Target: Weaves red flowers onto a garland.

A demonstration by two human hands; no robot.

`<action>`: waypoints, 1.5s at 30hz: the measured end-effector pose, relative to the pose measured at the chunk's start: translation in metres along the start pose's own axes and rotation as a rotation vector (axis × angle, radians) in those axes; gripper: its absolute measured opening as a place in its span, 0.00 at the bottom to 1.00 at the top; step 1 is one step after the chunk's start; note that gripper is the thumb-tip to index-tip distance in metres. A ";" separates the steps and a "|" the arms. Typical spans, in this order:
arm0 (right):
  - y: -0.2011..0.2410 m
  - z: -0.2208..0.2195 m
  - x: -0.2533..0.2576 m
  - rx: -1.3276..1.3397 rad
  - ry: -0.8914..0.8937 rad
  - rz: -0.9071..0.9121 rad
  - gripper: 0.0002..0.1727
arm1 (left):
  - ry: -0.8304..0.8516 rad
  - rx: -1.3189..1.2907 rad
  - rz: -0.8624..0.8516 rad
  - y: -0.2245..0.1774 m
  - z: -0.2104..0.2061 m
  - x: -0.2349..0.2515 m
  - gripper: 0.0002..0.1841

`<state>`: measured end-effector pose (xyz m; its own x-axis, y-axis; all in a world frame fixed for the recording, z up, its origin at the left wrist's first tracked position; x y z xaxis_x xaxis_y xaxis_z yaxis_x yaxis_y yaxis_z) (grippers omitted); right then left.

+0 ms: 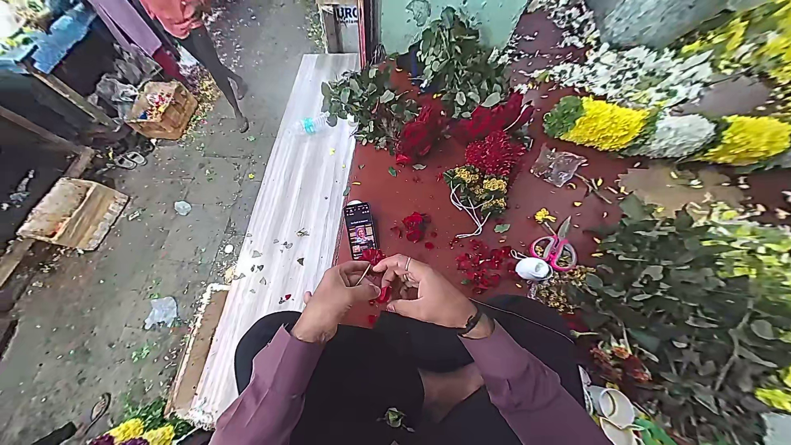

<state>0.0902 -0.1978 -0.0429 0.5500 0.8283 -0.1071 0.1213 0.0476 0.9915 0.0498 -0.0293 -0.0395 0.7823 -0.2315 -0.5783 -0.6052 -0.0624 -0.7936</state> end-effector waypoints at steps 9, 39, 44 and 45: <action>-0.005 -0.002 -0.001 0.153 -0.317 0.118 0.27 | -0.085 0.052 -0.077 -0.004 0.003 -0.001 0.37; -0.045 0.008 -0.012 -0.041 -0.451 -0.269 0.49 | -0.125 0.424 -0.106 -0.006 0.015 -0.005 0.07; -0.048 0.009 -0.011 -0.080 -0.219 -0.175 0.30 | -0.163 0.433 -0.079 -0.006 0.021 -0.007 0.08; -0.048 0.012 -0.012 -0.059 -0.209 -0.176 0.22 | -0.171 0.436 -0.069 -0.006 0.022 -0.008 0.08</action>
<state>0.0874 -0.2167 -0.0898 0.6838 0.6716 -0.2853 0.1849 0.2187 0.9581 0.0509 -0.0054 -0.0345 0.8538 -0.0756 -0.5150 -0.4609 0.3501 -0.8155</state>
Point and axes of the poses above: each hand's wrist, its own x-axis towards the middle knuckle, its own z-axis out of the back of the hand, y = z × x, the point moved 6 cm from there along x, towards the middle knuckle, and after that the axes turned 8 degrees about y, right-handed, at the moved point
